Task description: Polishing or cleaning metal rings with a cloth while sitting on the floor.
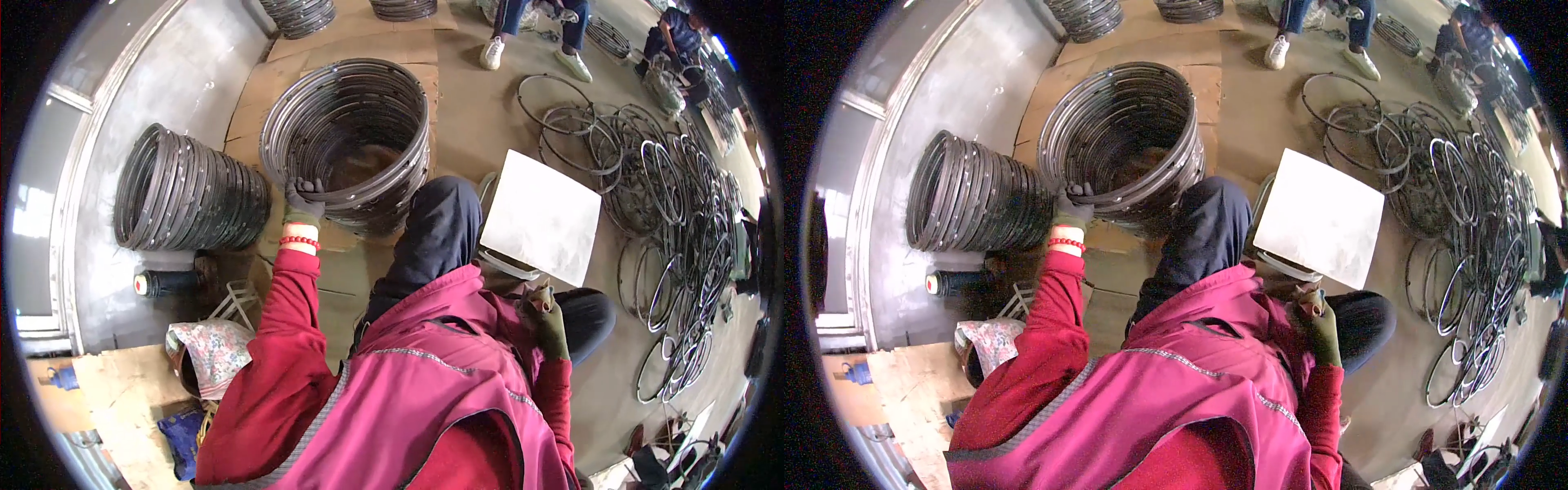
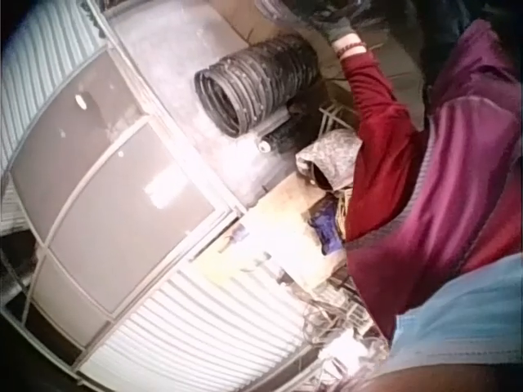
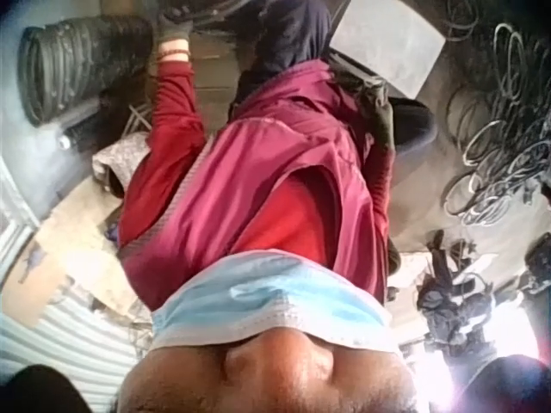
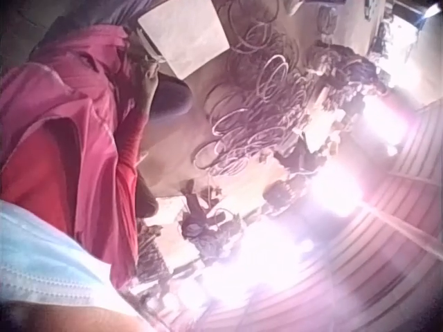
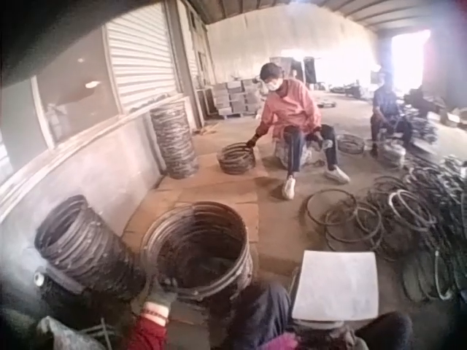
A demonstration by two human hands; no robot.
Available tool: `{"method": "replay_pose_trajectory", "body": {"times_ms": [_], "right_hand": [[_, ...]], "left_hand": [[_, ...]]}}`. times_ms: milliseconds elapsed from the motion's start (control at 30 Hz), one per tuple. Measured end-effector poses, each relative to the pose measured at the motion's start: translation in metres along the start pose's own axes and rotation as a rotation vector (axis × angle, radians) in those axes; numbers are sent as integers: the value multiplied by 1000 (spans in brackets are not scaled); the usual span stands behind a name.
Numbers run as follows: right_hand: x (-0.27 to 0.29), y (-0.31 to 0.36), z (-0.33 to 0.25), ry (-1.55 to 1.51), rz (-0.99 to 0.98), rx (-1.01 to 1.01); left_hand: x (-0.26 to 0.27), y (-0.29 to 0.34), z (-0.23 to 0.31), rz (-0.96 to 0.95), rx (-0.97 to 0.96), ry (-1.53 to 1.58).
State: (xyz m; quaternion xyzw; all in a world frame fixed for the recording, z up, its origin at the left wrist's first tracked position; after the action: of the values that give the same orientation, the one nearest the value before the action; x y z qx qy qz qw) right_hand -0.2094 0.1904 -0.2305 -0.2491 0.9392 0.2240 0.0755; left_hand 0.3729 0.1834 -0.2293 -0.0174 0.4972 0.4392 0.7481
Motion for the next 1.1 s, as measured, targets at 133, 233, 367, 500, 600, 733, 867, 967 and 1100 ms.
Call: {"method": "replay_pose_trajectory", "body": {"times_ms": [133,233,367,500,600,733,867,967,1100], "right_hand": [[4,0,11,-146,7,-35],[2,-1,8,-170,13,-28],[8,3,14,-131,9,-78],[2,-1,6,-117,29,-52],[-3,1,1,-190,10,9],[-2,2,-1,-61,2,-26],[0,0,8,-170,48,-82],[2,2,4,107,13,-27],[1,-4,8,32,14,-65]], "left_hand": [[-6,2,6,-205,74,-15],[2,-1,14,-79,141,-115],[-4,11,19,-48,206,-303],[-17,34,28,-62,338,-551],[-25,54,40,-71,304,-892],[-37,62,67,-55,429,-1512],[-61,49,87,-77,202,-2312],[-142,104,21,-619,-294,-2417],[-134,85,-19,-1106,-380,-2292]]}}
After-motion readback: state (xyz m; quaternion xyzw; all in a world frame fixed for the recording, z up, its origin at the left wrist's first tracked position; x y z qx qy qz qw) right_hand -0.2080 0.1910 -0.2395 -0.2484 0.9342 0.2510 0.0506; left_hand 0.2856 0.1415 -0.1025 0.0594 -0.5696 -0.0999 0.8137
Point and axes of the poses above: each hand's wrist, its own y-axis away from the middle knuckle, its own x-axis out of the back of the hand, z = x × y, the point moved 6 cm from there along -y, towards the middle knuckle, and after that the axes turned 15 degrees about -z, right-handed, at the moved point
